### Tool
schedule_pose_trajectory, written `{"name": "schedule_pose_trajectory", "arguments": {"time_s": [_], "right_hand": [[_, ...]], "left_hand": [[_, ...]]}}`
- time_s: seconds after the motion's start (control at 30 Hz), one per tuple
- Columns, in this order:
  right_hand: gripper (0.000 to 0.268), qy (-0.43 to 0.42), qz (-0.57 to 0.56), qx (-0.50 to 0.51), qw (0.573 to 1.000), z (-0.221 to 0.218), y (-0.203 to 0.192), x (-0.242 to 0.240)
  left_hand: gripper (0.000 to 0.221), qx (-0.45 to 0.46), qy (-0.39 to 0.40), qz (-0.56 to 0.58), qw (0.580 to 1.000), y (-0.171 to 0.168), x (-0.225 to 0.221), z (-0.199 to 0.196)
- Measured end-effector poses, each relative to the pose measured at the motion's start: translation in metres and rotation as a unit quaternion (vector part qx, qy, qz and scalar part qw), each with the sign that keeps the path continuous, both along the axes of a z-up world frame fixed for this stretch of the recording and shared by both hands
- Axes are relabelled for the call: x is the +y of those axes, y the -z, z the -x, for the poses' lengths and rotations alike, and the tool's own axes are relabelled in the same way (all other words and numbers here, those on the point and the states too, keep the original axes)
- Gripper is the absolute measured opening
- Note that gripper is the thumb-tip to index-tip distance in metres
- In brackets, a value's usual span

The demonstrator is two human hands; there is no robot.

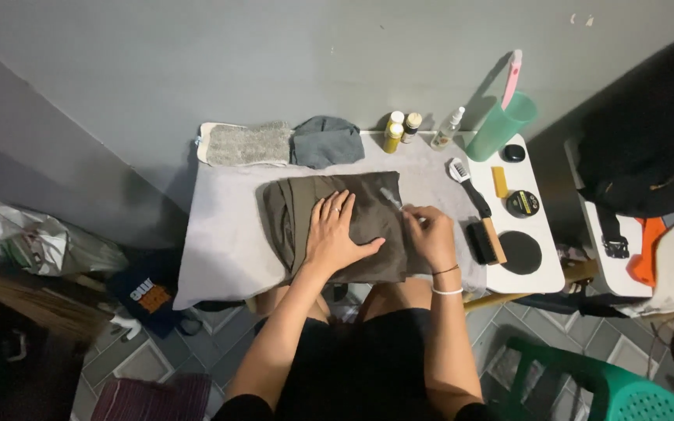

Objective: A person is detailing the edges of a brown bag by carefully applying a liquid substance along the seams using a small applicator tool on a repair bench.

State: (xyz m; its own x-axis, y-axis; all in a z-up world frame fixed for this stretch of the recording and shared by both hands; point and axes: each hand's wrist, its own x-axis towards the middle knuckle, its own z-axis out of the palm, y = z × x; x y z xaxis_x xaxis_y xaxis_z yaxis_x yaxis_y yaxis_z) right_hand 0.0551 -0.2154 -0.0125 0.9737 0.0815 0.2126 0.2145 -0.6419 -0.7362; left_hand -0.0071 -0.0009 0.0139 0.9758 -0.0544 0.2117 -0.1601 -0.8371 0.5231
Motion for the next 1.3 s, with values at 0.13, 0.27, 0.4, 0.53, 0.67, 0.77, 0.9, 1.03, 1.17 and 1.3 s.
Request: {"name": "schedule_pose_trajectory", "arguments": {"time_s": [0.13,0.27,0.4,0.53,0.67,0.77,0.9,1.03,1.17,1.3], "right_hand": [[0.010,-0.027,-0.019,0.026,0.999,-0.002,-0.003,-0.001],[0.007,-0.029,-0.020,0.017,0.999,-0.010,0.002,-0.005],[0.007,-0.004,0.000,0.003,1.000,-0.013,0.004,-0.008],[0.007,-0.025,-0.037,0.057,0.997,-0.006,-0.009,0.002],[0.010,0.008,-0.026,0.038,0.999,-0.003,-0.003,0.001],[0.011,0.007,-0.027,0.048,0.998,-0.003,-0.001,0.001],[0.011,0.011,0.011,0.018,1.000,-0.007,0.014,-0.004],[0.013,-0.007,0.014,0.016,1.000,-0.006,0.014,-0.004],[0.015,-0.019,0.025,0.005,0.999,-0.009,0.024,-0.010],[0.013,-0.009,0.026,0.004,1.000,-0.016,0.031,-0.010]], "left_hand": [[0.106,-0.004,-0.002,-0.002,1.000,0.005,-0.002,-0.001],[0.105,-0.003,-0.007,0.006,1.000,0.004,-0.002,-0.004],[0.105,-0.002,-0.007,0.007,1.000,0.008,-0.002,-0.004],[0.104,0.020,0.006,0.010,1.000,-0.003,0.000,-0.003],[0.104,0.013,0.002,0.006,1.000,-0.006,-0.001,0.001],[0.105,0.006,0.003,0.010,1.000,-0.001,0.000,0.000],[0.104,-0.018,0.007,0.002,1.000,0.003,0.003,0.001],[0.102,-0.015,0.000,0.008,1.000,-0.001,0.005,0.005],[0.105,-0.025,0.002,0.018,1.000,0.001,0.005,0.010],[0.107,-0.060,-0.003,0.010,0.998,0.008,0.005,0.009]]}}
